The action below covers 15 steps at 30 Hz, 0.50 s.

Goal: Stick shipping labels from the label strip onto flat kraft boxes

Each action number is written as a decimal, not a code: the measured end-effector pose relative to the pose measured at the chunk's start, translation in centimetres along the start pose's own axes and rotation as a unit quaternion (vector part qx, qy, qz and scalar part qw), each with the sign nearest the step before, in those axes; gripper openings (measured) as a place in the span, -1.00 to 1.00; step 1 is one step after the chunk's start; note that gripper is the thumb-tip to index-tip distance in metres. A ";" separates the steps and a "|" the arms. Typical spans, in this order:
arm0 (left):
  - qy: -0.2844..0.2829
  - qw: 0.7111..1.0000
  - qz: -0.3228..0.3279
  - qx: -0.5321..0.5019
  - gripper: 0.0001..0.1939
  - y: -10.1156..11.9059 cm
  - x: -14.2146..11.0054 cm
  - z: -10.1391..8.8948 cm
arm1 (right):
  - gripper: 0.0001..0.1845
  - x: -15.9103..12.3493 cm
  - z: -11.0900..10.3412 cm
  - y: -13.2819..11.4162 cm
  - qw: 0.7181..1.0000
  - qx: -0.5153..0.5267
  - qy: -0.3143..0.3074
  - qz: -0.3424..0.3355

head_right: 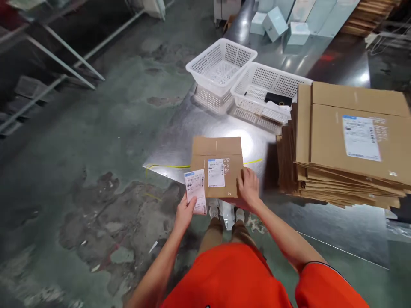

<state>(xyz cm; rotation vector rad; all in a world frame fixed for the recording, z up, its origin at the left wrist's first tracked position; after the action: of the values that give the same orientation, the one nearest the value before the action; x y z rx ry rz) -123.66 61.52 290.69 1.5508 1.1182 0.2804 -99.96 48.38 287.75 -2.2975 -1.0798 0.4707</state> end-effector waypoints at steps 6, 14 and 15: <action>0.117 0.979 -0.157 -0.062 -0.56 -0.6 -4.4 0.1 | -0.68 -0.6 -7.3 -1.6 0.990 0.128 0.014 0.055; -0.006 0.975 -0.173 -0.139 -0.67 4.5 -7.3 6.0 | -0.49 -4.7 -36.2 7.3 0.952 0.115 0.280 0.045; -0.021 0.969 -0.188 -0.157 -0.69 4.8 -7.6 7.2 | -0.49 -4.9 -38.9 9.6 0.956 0.085 0.273 0.071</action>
<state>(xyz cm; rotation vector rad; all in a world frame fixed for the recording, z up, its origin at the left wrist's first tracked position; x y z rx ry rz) -120.18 51.60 295.43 1.0396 1.2423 0.1562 -76.99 26.59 312.86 -2.1678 -0.5812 -0.0300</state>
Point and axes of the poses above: each hand's wrist, its own x-axis towards the middle knuckle, its own z-axis out of the palm, y = z × x, the point moved 5 cm from there along x, towards the middle knuckle, and after that the axes turned 5 degrees about -y, right-handed, at the moved point
